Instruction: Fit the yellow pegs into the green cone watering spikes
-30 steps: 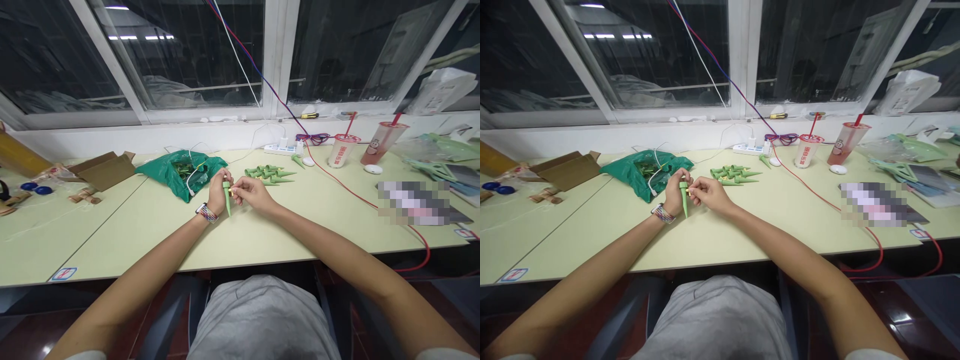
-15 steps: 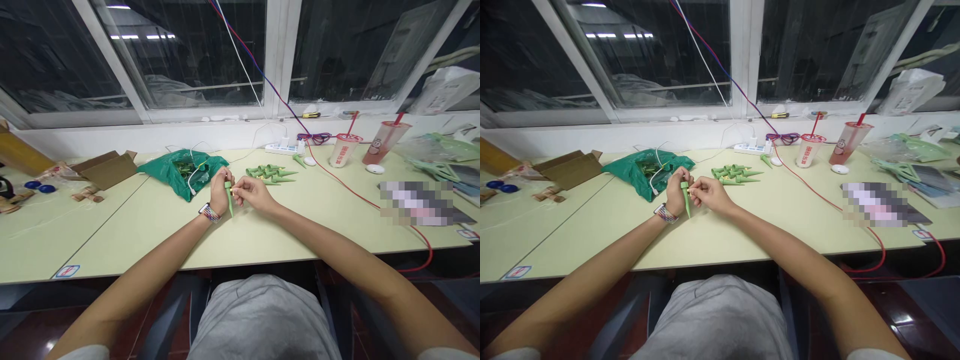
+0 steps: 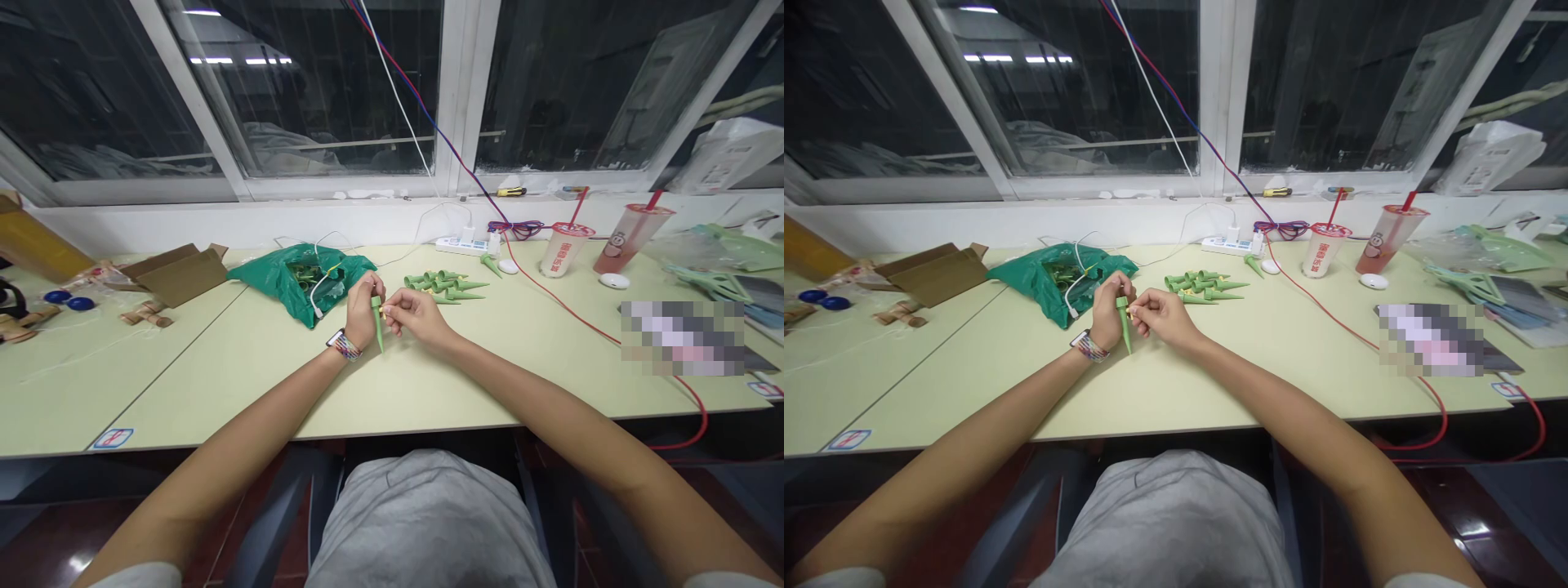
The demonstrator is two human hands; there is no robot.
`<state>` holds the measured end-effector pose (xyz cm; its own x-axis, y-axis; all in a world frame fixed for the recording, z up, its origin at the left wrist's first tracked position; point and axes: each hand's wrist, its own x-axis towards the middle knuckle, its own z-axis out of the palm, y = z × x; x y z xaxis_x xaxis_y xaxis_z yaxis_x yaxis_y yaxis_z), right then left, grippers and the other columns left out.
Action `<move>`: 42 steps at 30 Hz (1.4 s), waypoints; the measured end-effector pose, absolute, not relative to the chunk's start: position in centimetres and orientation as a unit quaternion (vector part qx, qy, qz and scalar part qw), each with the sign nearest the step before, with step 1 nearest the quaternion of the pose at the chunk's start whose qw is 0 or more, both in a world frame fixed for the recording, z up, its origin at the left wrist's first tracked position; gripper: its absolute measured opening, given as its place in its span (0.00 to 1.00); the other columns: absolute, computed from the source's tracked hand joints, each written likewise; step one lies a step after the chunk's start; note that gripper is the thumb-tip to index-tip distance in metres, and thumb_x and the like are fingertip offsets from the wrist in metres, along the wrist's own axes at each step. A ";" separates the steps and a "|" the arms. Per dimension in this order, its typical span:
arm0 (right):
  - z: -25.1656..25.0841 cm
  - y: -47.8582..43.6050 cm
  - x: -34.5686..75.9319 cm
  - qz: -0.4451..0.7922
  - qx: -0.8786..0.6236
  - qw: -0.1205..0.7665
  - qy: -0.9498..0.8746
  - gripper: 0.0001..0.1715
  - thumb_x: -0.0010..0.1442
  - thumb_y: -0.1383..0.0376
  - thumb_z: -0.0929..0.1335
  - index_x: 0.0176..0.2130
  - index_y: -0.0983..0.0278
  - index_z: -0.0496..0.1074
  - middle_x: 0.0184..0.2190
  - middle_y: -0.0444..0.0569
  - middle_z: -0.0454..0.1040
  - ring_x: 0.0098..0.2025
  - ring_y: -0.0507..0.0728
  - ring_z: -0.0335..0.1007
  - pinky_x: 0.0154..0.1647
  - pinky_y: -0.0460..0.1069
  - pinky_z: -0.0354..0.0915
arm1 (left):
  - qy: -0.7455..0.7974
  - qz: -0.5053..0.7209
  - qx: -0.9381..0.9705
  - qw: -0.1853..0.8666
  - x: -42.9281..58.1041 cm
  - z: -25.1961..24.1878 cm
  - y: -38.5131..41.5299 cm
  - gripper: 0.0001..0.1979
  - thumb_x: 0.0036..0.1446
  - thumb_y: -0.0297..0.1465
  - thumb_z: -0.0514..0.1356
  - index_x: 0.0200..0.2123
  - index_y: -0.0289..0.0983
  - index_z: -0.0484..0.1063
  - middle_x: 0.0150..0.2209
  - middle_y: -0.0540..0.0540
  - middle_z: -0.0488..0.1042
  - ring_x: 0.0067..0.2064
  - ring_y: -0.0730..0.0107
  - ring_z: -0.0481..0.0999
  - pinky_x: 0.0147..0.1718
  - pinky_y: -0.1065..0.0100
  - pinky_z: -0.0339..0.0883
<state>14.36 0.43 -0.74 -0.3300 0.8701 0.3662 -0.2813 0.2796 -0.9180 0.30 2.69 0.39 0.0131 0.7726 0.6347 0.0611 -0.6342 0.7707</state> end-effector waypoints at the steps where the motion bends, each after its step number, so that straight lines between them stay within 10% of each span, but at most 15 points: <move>1: -0.6 0.4 14.3 0.545 -0.245 0.529 -0.602 0.26 0.51 0.48 0.80 0.32 0.64 0.72 0.23 0.42 0.75 0.21 0.49 0.70 0.22 0.45 0.68 | 0.322 0.623 0.646 0.303 0.3 0.5 2.8 0.23 0.69 0.47 0.52 0.25 0.40 0.62 0.24 0.49 0.61 0.27 0.68 0.63 0.26 0.65 0.58; 7: 0.3 0.8 14.8 0.521 -0.252 0.565 -0.588 0.26 0.52 0.47 0.79 0.33 0.63 0.72 0.23 0.41 0.75 0.21 0.50 0.70 0.22 0.46 0.69 | 0.303 0.595 0.596 0.446 0.6 0.7 2.9 0.24 0.66 0.57 0.55 0.34 0.41 0.68 0.21 0.53 0.63 0.19 0.71 0.65 0.17 0.69 0.56; 15: 0.3 2.3 16.4 0.506 -0.275 0.591 -0.565 0.24 0.54 0.46 0.77 0.36 0.63 0.73 0.25 0.42 0.76 0.24 0.51 0.72 0.26 0.48 0.70 | 0.325 0.564 0.604 0.461 0.5 1.1 2.8 0.17 0.55 0.41 0.69 0.44 0.38 0.76 0.30 0.51 0.71 0.28 0.71 0.72 0.23 0.71 0.68; 25: 0.5 4.0 21.0 0.130 -0.480 0.324 -0.805 0.08 0.61 0.68 0.67 0.33 0.63 0.78 0.32 0.47 0.80 0.34 0.54 0.71 0.34 0.48 0.59 | 0.363 0.586 0.543 0.480 -0.2 0.9 3.9 0.17 0.52 0.38 0.69 0.44 0.38 0.77 0.29 0.50 0.72 0.27 0.71 0.72 0.23 0.70 0.72; 42: -0.3 4.1 21.5 0.065 -0.490 0.218 -0.842 0.06 0.57 0.67 0.72 0.36 0.61 0.81 0.38 0.52 0.83 0.41 0.61 0.75 0.36 0.51 0.61 | 0.348 0.539 0.583 0.498 0.4 0.2 3.6 0.24 0.48 0.38 0.75 0.47 0.37 0.76 0.34 0.49 0.78 0.29 0.72 0.78 0.29 0.70 0.74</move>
